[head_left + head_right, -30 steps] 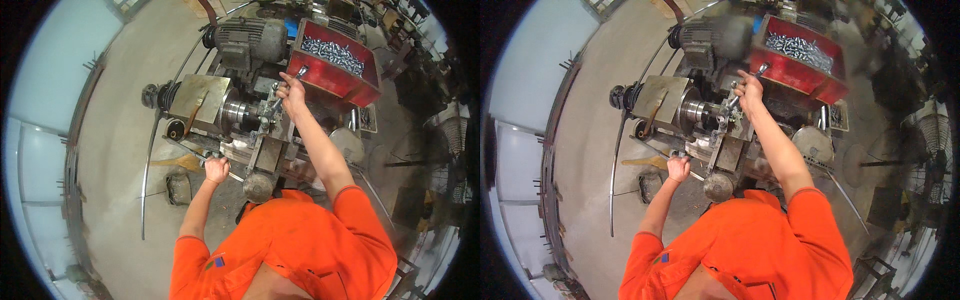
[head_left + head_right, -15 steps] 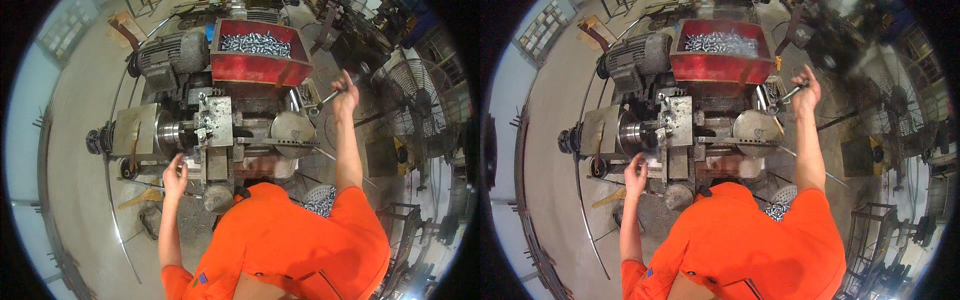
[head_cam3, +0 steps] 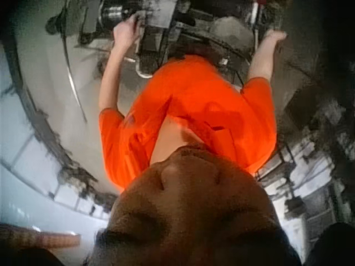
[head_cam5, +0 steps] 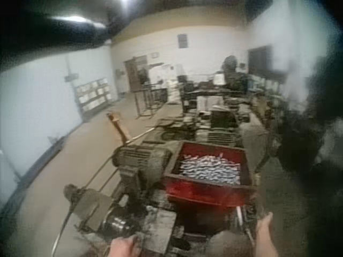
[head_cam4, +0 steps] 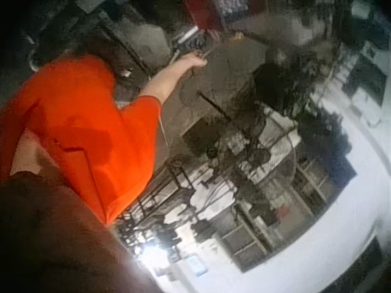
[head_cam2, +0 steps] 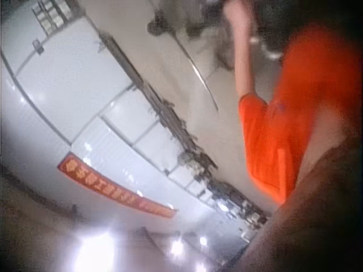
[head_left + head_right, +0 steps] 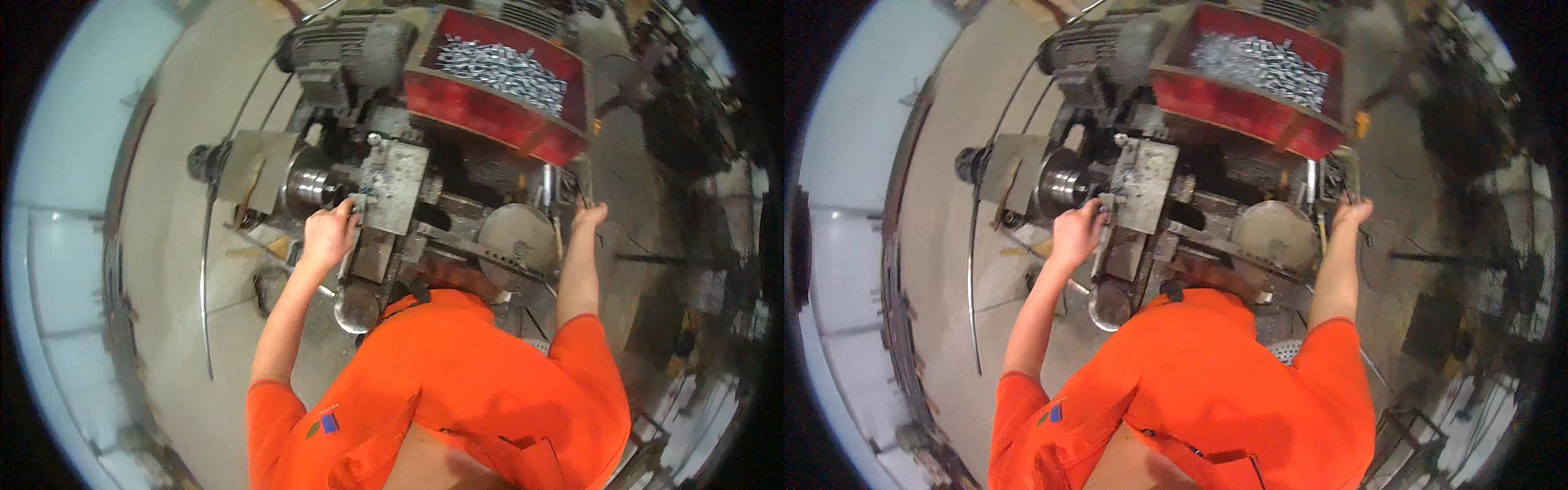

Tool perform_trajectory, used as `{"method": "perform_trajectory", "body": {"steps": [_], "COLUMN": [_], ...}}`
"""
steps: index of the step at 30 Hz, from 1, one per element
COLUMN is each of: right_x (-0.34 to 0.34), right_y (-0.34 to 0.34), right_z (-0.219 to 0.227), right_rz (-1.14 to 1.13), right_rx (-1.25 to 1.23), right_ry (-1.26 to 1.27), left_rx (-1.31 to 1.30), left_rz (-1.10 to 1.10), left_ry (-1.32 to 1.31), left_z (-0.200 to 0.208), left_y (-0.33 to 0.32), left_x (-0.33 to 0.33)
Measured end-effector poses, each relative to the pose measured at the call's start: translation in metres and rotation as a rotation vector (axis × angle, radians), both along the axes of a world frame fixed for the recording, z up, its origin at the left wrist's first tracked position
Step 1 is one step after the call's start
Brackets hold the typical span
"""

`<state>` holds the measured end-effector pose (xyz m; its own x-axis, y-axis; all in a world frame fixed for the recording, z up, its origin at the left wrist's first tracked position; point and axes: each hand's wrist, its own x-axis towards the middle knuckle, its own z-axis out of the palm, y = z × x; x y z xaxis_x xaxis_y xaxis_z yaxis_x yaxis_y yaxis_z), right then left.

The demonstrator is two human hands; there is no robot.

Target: The person operates a metal turning machine, repeatedly inserting small metal pieces into the chuck, engaging the cutting tool with levers, and removing finished parts. The person places the finished parts into a red bin and occasionally inspects them by hand.

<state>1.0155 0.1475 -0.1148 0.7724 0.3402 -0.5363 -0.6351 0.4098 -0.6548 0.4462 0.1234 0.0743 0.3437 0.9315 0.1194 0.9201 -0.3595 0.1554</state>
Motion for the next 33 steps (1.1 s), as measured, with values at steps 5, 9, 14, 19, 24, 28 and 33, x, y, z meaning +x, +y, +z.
{"method": "perform_trajectory", "body": {"steps": [5, 9, 14, 19, 24, 28, 33], "right_x": [-0.01, 0.006, -0.021, -0.198, -0.338, -0.373, -0.38], "right_y": [0.012, 0.011, -0.003, -0.033, -0.023, -0.002, 0.005], "right_z": [-0.026, -0.033, 0.007, 0.146, 0.169, 0.149, 0.141], "right_rz": [0.179, 0.44, 0.53, 1.071, 1.434, 1.467, 1.533], "right_rx": [-0.212, -0.321, -0.386, 0.057, 0.385, 0.314, 0.345], "right_ry": [-0.085, -0.115, -0.695, -1.355, -1.822, -2.003, -2.016], "left_rx": [0.153, 0.168, -0.071, -0.269, -0.258, -0.254, -0.253], "left_rz": [0.063, 0.117, 0.242, 0.359, 0.356, 0.358, 0.367], "left_ry": [0.01, 0.012, -0.029, -0.118, -0.054, -0.054, -0.077], "left_z": [-0.002, -0.004, 0.01, 0.001, -0.003, -0.006, -0.006], "left_y": [0.001, 0.004, -0.002, -0.011, 0.002, 0.009, 0.009], "left_x": [0.012, 0.017, 0.017, 0.008, 0.018, 0.021, 0.021]}}
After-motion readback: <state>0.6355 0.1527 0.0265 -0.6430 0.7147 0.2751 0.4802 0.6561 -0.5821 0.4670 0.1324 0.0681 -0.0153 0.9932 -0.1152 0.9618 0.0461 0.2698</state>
